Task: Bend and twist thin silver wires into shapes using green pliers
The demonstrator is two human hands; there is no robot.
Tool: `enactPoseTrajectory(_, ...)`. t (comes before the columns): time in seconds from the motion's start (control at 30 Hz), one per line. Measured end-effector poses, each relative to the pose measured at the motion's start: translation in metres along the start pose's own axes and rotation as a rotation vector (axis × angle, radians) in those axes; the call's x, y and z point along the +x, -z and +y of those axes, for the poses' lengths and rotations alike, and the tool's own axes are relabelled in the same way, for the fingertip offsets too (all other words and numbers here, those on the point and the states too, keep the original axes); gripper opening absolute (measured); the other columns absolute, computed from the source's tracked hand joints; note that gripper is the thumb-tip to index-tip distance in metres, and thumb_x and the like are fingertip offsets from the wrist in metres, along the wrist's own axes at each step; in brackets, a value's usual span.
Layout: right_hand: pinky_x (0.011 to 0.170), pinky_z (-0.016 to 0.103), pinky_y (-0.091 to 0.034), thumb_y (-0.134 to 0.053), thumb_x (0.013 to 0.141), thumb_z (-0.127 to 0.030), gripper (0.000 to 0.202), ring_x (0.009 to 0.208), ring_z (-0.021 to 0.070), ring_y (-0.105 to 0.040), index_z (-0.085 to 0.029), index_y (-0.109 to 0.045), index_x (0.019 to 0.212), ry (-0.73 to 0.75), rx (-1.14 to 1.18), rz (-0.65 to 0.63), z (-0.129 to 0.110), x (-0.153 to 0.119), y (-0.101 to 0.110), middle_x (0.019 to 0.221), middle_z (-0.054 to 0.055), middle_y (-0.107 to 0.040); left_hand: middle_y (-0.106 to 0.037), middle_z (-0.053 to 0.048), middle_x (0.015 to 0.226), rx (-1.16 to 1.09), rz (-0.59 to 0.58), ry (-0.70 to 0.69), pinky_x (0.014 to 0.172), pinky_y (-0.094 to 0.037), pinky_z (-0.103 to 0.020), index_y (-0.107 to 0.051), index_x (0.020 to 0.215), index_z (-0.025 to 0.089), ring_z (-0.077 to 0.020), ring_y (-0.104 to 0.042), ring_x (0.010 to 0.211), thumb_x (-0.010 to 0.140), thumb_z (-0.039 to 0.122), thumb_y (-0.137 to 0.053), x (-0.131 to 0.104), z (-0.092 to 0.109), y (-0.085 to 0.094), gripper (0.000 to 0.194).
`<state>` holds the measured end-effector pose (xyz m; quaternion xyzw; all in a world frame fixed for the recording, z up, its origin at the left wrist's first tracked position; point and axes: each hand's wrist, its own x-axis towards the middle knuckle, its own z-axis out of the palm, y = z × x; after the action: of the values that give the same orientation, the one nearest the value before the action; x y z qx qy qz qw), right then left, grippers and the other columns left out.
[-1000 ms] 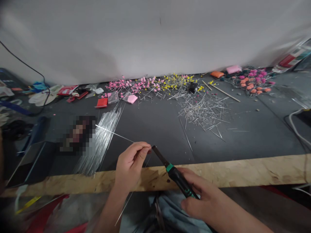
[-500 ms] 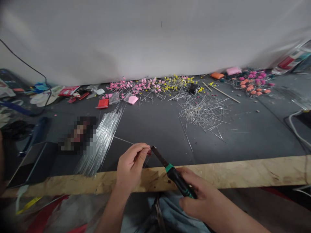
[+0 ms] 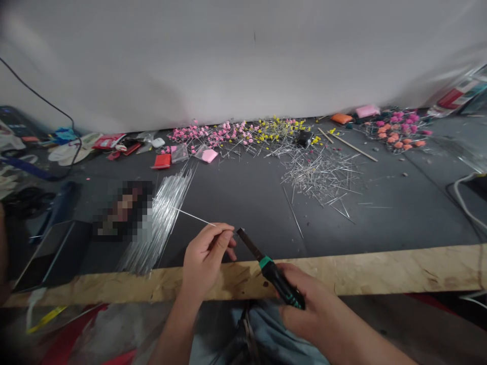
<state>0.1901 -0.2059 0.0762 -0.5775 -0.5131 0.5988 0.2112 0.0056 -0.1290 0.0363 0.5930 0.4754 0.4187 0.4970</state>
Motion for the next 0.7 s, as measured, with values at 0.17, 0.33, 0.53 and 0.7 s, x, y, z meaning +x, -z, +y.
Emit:
enactPoseTrajectory(0.17,0.091,0.034,-0.042,-0.052,0.069,-0.016,0.038,0.104,0.0246,-0.054,-0.02,-0.063,0.105,-0.063,0.042,-0.001,0.004,0.0,0.003,0.104,0.006,-0.064,-0.06,-0.002,0.081,-0.053,0.019,0.051,0.055,-0.048,-0.021,-0.063,0.084,0.018,-0.0083,-0.059,0.056,0.082,0.028,-0.052,0.002,-0.005,0.0,0.016)
enactPoseTrajectory(0.33,0.087,0.033,-0.045,-0.053,0.071,-0.02,0.046,0.097,0.0225,-0.057,-0.021,-0.057,0.117,-0.083,0.144,-0.072,0.003,-0.005,0.006,0.115,0.007,-0.059,-0.062,-0.002,0.084,0.001,0.046,0.028,0.062,-0.05,-0.023,-0.064,0.085,0.019,-0.0108,-0.06,0.067,0.082,0.029,-0.052,0.003,-0.006,0.0,0.016)
enactPoseTrajectory(0.53,0.089,0.032,-0.043,-0.053,0.072,-0.025,0.047,0.102,0.0234,-0.055,-0.02,-0.056,0.119,-0.096,0.107,-0.077,-0.005,-0.005,0.005,0.116,0.007,-0.058,-0.063,-0.002,0.082,0.048,0.061,-0.011,0.065,-0.049,-0.022,-0.064,0.084,0.019,-0.0108,-0.06,0.07,0.083,0.028,-0.052,0.001,-0.005,-0.001,0.015)
enactPoseTrajectory(0.7,0.088,0.03,-0.042,-0.051,0.071,-0.02,0.031,0.093,0.0208,-0.057,-0.018,-0.064,0.1,-0.08,0.043,-0.043,-0.003,-0.002,0.002,0.096,0.005,-0.065,-0.062,-0.002,0.082,-0.016,0.065,0.003,0.063,-0.05,-0.023,-0.064,0.084,0.018,-0.011,-0.06,0.067,0.082,0.028,-0.052,0.001,-0.005,-0.003,0.016)
